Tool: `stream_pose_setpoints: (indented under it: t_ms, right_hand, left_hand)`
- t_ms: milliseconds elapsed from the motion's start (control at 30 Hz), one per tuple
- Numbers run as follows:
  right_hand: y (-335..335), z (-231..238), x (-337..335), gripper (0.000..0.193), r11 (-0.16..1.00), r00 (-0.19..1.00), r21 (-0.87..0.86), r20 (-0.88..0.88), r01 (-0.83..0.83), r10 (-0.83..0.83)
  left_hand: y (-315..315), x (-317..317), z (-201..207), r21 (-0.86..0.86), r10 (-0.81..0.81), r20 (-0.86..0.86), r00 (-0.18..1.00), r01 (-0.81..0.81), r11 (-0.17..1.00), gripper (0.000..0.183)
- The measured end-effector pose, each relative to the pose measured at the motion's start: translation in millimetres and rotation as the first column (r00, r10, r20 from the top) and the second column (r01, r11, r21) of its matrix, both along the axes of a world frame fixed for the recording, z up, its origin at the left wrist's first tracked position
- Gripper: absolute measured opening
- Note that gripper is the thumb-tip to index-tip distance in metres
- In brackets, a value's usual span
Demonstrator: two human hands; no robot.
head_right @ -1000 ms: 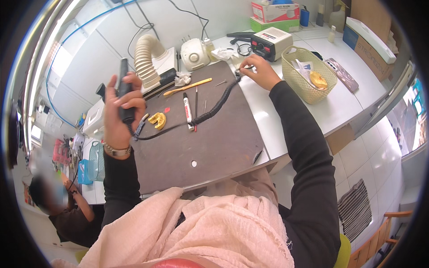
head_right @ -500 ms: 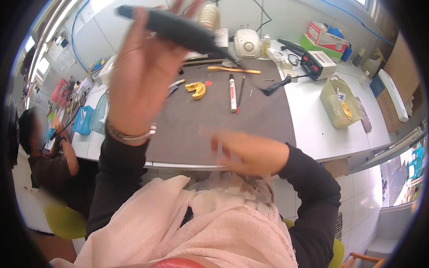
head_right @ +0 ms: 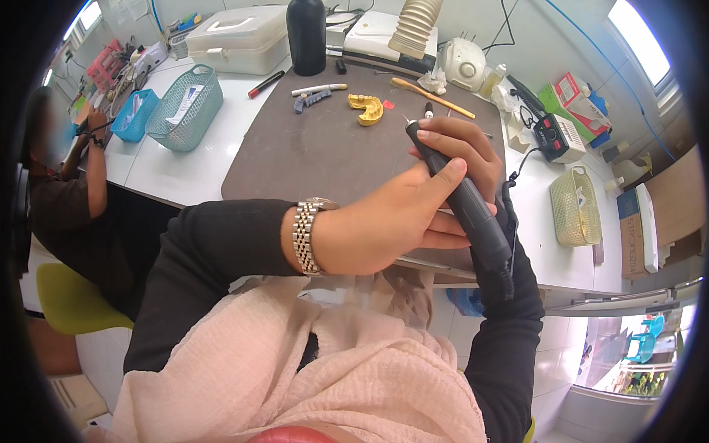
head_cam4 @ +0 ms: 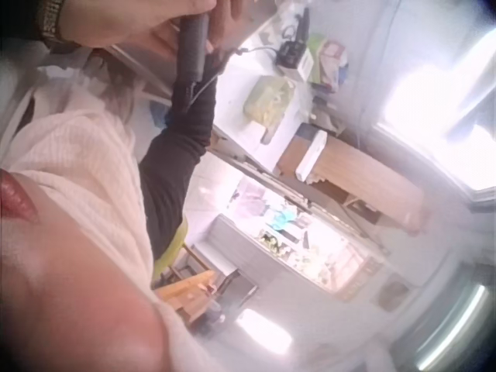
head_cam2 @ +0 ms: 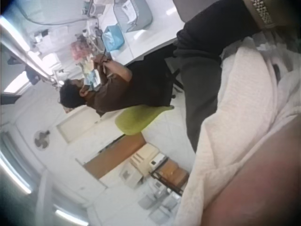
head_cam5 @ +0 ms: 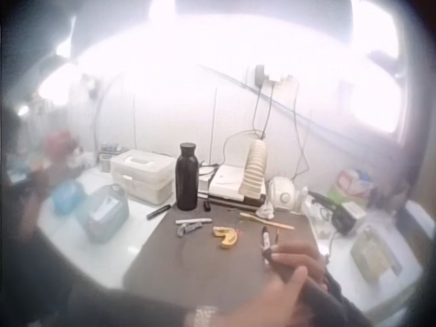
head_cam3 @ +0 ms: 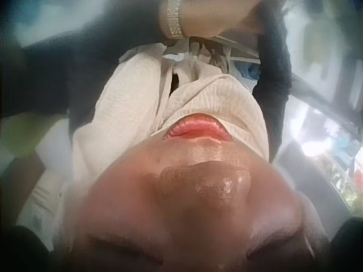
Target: The person retrieves a yellow dental mold and a small cylindrical tooth component from a basket. They use a rotary handpiece to grind and shape the interior of the tooth component. Finally, they place the shaped component into a corresponding cavity in the dental mold to check the fit.
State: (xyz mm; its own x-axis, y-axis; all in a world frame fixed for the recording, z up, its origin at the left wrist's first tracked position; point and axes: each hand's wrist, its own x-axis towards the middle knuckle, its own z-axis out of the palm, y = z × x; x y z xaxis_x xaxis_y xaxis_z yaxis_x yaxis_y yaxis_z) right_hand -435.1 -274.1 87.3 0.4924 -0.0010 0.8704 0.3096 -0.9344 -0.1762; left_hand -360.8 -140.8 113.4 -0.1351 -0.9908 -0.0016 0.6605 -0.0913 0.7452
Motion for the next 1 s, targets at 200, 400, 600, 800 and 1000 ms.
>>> stream_pose_setpoints:
  t_ms: [200, 400, 600, 800, 1000]
  right_hand:
    - [-24, -3, -2, 0.034, 0.973, 0.98, -0.131, 0.097, 0.188, -0.176]
    - [-48, 20, -17, 0.02, 0.866, 0.99, 0.495, 0.139, -0.073, 0.004]
    - [-73, 25, -1, 0.019, 0.403, 0.891, 0.802, 0.337, -0.441, 0.304]
    - [-76, -30, 15, 0.028, 0.227, 0.923, 0.931, 0.203, -0.285, 0.328]
    - [-83, -63, 25, 0.026, 0.102, 0.909, 0.984, 0.095, -0.148, 0.406]
  left_hand:
    - [-10, 62, -9, -0.012, -0.163, 0.51, 0.844, 0.197, 0.98, 0.04]
    - [-52, 173, -52, -0.588, 0.58, 0.809, -0.097, -0.096, 0.803, 0.023]
    - [-97, 206, -75, -0.489, 0.469, 0.838, -0.279, -0.003, 0.872, 0.016]
    - [-99, 198, -74, -0.548, 0.522, 0.79, -0.323, 0.01, 0.836, 0.012]
    - [-93, 193, -74, -0.572, 0.519, 0.786, -0.338, -0.079, 0.816, 0.011]
